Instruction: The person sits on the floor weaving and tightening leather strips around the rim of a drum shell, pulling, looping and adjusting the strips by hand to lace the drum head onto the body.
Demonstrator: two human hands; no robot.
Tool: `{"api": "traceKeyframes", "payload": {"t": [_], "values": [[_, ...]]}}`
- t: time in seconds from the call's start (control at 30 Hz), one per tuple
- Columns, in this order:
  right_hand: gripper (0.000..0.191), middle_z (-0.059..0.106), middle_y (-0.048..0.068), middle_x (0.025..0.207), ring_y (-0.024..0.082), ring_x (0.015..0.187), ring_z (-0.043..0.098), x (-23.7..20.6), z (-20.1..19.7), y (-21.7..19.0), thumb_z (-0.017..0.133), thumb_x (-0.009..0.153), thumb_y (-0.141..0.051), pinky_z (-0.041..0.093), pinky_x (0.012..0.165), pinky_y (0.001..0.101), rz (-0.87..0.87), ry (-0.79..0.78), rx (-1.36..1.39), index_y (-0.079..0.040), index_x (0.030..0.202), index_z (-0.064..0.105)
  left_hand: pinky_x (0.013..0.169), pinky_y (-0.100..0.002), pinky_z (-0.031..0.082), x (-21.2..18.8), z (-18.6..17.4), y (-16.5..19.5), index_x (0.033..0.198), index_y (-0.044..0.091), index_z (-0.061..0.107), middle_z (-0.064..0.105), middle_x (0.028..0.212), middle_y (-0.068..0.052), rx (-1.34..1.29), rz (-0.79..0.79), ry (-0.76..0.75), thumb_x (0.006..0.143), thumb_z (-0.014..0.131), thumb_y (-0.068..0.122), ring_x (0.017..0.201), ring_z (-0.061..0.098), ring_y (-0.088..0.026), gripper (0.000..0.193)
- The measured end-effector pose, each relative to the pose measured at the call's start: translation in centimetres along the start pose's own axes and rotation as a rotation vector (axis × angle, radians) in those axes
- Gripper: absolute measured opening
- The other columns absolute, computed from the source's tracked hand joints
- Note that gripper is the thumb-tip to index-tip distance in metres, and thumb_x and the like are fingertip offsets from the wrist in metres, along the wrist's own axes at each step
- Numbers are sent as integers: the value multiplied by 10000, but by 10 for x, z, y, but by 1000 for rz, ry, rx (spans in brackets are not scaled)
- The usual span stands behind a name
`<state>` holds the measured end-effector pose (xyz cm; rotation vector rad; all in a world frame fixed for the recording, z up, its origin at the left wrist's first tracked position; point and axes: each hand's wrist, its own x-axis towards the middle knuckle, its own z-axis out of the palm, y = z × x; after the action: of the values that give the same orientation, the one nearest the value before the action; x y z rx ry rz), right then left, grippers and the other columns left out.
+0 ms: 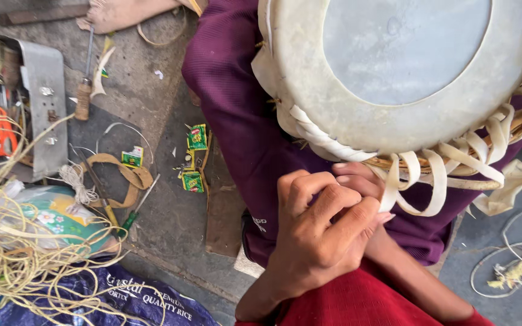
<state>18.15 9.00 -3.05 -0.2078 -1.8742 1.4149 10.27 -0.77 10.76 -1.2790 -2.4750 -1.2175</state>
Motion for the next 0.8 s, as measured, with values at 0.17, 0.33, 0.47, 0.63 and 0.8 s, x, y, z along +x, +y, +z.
{"api": "traceKeyframes", "payload": {"t": [0.17,0.33,0.47,0.63,0.8], "values": [[348,634,84,942,216,883,658,33,-4,-6,473,1133,-328,534,792,323,-42,-209,-87,-46,941,543,975,-495,453,38,-1,-37,919,181,703,566,848,-7,-81,183,240,907,651,456,911,549,-240,280],[426,480,14,855,133,704,385,74,-43,-51,395,1154,-412,334,627,282,591,-423,281,-56,951,509,1001,-382,495,62,51,-84,1020,17,635,697,807,-63,-532,-20,434,1118,291,487,908,636,-212,591],[421,336,-25,734,106,587,270,112,-60,-70,410,1115,-378,238,503,283,1021,-487,457,-45,865,474,900,-334,506,60,67,-94,1107,-11,648,671,649,-27,-575,74,514,1078,296,414,655,630,-117,553],[368,310,-18,728,84,525,224,134,-88,-92,405,1106,-316,189,437,289,1320,-497,338,-40,869,459,906,-332,507,58,72,-81,1065,7,670,560,587,-20,-619,51,616,1055,372,333,563,549,-133,441],[393,351,7,787,73,564,247,127,-113,-99,392,1180,-307,207,454,274,1212,-446,433,-57,878,416,818,-305,501,55,82,-70,981,8,673,506,561,-27,-479,93,628,1033,393,309,565,533,-156,415]]}}
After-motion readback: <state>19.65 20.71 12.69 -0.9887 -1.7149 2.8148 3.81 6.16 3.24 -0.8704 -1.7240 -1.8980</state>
